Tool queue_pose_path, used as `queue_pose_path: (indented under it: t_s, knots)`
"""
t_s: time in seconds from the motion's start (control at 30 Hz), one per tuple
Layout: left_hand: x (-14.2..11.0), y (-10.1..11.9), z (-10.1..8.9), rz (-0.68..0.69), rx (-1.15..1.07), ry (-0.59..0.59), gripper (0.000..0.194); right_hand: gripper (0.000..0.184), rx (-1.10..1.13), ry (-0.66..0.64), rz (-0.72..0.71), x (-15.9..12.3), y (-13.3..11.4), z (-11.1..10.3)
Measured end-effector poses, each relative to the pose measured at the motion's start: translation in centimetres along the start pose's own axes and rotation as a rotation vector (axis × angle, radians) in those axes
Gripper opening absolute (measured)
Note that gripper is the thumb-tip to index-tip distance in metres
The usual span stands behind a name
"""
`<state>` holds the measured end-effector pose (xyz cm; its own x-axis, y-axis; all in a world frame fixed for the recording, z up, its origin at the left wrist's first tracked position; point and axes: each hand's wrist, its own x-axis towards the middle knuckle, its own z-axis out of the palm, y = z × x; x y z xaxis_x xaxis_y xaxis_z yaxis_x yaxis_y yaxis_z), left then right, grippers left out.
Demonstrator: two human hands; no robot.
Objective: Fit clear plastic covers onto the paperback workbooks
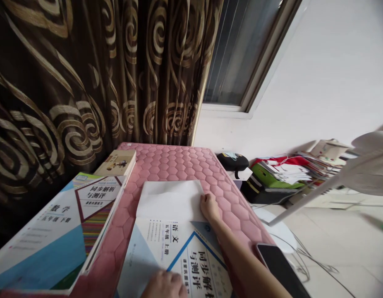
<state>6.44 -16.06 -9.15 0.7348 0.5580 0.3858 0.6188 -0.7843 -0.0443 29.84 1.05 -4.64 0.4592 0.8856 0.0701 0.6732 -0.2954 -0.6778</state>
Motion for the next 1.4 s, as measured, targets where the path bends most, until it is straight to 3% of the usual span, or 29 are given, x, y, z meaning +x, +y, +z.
queue_pose_path:
  t_s: [0.03,0.1,0.17,0.23,0.33,0.57,0.7,0.83,0.93,1.17,1.27,1.4]
  knots:
    - [1.2,-0.8,-1.0,-0.012,-0.023,-0.028,0.030,0.023,-0.007,-0.001,0.001,0.0,-0.1,0.0]
    - [4.0,-3.1,-2.9,-0.171,0.003,-0.072,0.049,0.024,-0.018,-0.004,0.000,0.0,-0.2,0.1]
    - [6.7,-5.8,-3.7,-0.280,0.036,-0.122,0.055,0.026,-0.026,-0.008,-0.002,0.0,-0.3,0.1]
    - [8.4,-8.2,-3.3,-0.418,0.057,-0.159,0.055,0.027,-0.039,-0.011,-0.002,-0.1,-0.4,-0.1]
    - [9.3,-10.3,-1.7,-0.494,0.020,-0.238,0.055,0.033,-0.081,-0.017,0.008,-0.1,-0.4,-0.7]
    - [9.7,-10.0,-1.0,-0.563,0.007,-0.280,0.055,0.044,-0.231,-0.031,-0.173,-0.4,-2.1,-1.6]
    - [9.8,-9.8,-0.6,-0.563,0.044,-0.241,0.053,0.046,-0.253,-0.120,-0.407,-2.0,-5.2,0.5]
    - [9.8,-9.8,-0.2,-0.526,0.054,-0.212,0.051,0.053,-0.293,-0.361,-0.596,-3.6,-7.6,3.5]
    - [9.5,-10.4,0.0,-0.566,0.081,-0.180,0.051,0.060,-0.378,-0.459,-0.541,-3.5,-6.8,4.1]
    - [7.9,-12.6,-1.6,-0.805,0.222,-0.203,0.050,0.061,-0.504,-0.335,-0.407,-1.5,-1.6,1.5]
    - [9.8,-12.0,-2.3,-0.839,0.222,-0.215,0.052,0.060,-0.527,-0.312,-0.416,-1.3,-1.0,1.5]
    - [15.4,-11.5,-0.4,-0.646,0.099,-0.257,0.055,0.059,-0.555,-0.284,-0.429,-1.5,-1.1,2.2]
